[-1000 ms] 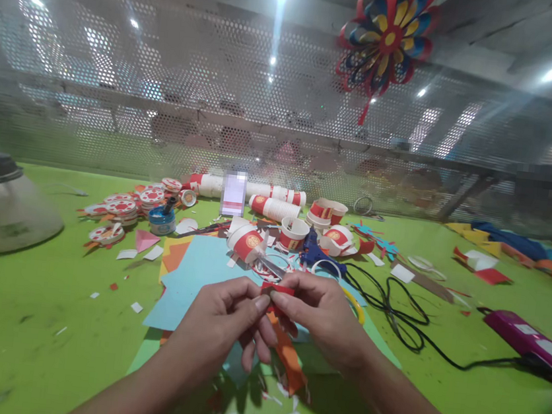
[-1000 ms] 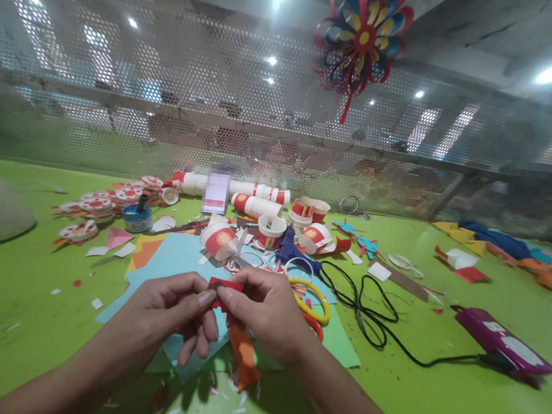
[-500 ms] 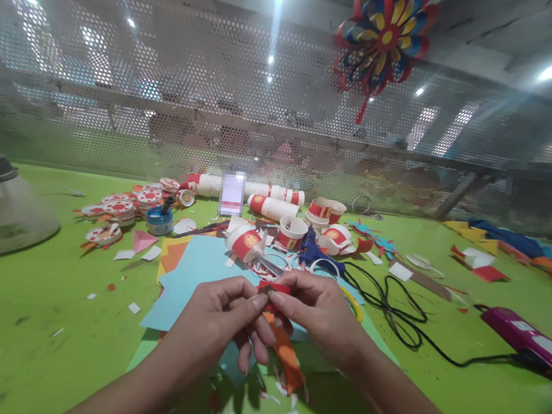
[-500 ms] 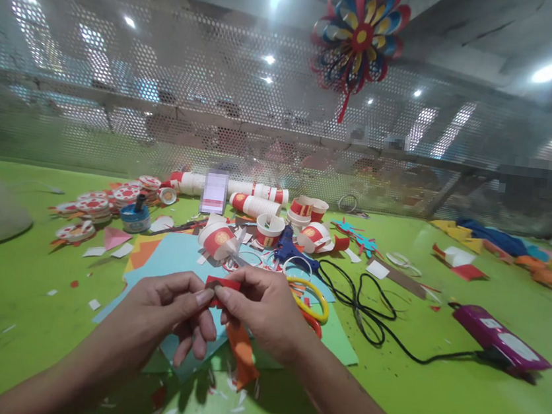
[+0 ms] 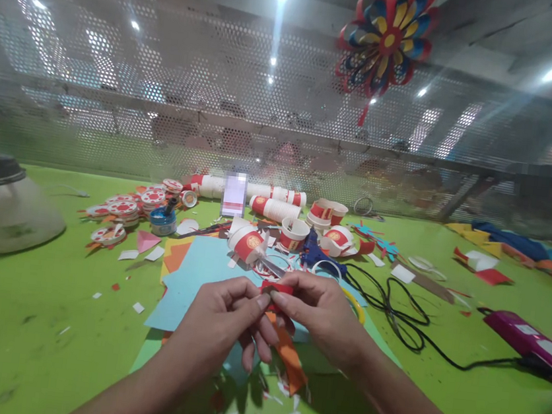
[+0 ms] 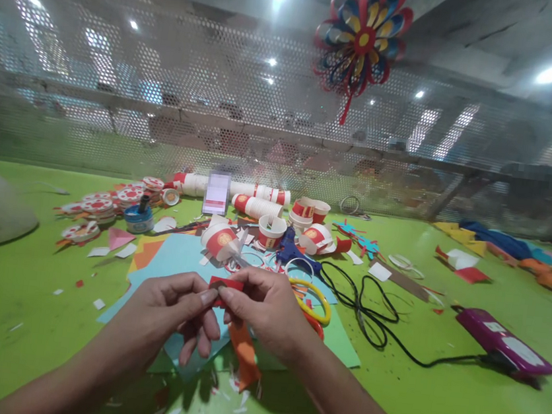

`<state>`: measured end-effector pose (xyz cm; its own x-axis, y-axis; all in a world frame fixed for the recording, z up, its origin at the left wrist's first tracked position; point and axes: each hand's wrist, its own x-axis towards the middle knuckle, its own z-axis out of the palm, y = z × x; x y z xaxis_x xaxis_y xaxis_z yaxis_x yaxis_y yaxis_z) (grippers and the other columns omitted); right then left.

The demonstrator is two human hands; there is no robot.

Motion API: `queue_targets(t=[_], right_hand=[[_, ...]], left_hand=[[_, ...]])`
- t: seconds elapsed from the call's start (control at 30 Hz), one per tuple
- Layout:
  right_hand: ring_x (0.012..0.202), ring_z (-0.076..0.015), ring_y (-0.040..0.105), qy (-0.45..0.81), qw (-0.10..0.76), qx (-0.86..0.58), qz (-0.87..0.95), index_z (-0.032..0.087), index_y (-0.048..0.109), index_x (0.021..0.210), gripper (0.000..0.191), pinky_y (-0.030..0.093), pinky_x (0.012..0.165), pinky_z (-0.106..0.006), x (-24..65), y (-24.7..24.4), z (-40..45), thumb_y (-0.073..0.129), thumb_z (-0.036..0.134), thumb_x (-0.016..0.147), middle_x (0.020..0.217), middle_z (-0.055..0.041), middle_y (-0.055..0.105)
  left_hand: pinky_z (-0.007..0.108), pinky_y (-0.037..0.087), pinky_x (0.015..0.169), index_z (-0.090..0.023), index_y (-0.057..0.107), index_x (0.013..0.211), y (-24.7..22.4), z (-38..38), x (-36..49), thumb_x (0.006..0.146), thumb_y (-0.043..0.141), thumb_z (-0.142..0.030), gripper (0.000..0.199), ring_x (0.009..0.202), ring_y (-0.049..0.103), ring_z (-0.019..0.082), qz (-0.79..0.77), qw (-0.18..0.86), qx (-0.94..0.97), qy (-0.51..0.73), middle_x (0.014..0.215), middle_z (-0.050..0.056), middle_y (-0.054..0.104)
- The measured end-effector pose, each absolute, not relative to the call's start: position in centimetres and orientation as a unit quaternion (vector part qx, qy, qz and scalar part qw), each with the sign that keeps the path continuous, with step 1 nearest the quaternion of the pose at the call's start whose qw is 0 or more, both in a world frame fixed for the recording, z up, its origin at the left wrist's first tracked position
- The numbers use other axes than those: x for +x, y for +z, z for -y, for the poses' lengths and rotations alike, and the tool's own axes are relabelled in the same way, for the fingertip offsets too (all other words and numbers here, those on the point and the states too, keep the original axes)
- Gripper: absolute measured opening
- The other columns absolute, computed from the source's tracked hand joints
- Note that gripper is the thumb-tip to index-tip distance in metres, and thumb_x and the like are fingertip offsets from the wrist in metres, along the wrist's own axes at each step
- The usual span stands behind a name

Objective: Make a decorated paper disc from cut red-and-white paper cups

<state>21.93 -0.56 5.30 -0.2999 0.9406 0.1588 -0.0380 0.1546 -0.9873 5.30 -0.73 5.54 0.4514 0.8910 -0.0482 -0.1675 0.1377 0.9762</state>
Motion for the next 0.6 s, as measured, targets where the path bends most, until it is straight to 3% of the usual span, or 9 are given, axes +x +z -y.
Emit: queue_targets(t=[0.6], right_hand=[[0.049,-0.0079,0.048,0.483,0.448,-0.408,0.632,0.014,0.063,0.069,0.029,0.039,0.048,-0.022,21.7,6.0,0.81,0.064,0.04,0.081,0.061,0.0017,0.054]], left_hand=[[0.018,0.042,0.035,-0.014,0.055,0.066,5.26,0.7,5.34,0.076,0.068,-0.042,0.032,0.039,0.057,0.011,-0.345,0.662,0.537,0.394,0.053,0.005,0.068]])
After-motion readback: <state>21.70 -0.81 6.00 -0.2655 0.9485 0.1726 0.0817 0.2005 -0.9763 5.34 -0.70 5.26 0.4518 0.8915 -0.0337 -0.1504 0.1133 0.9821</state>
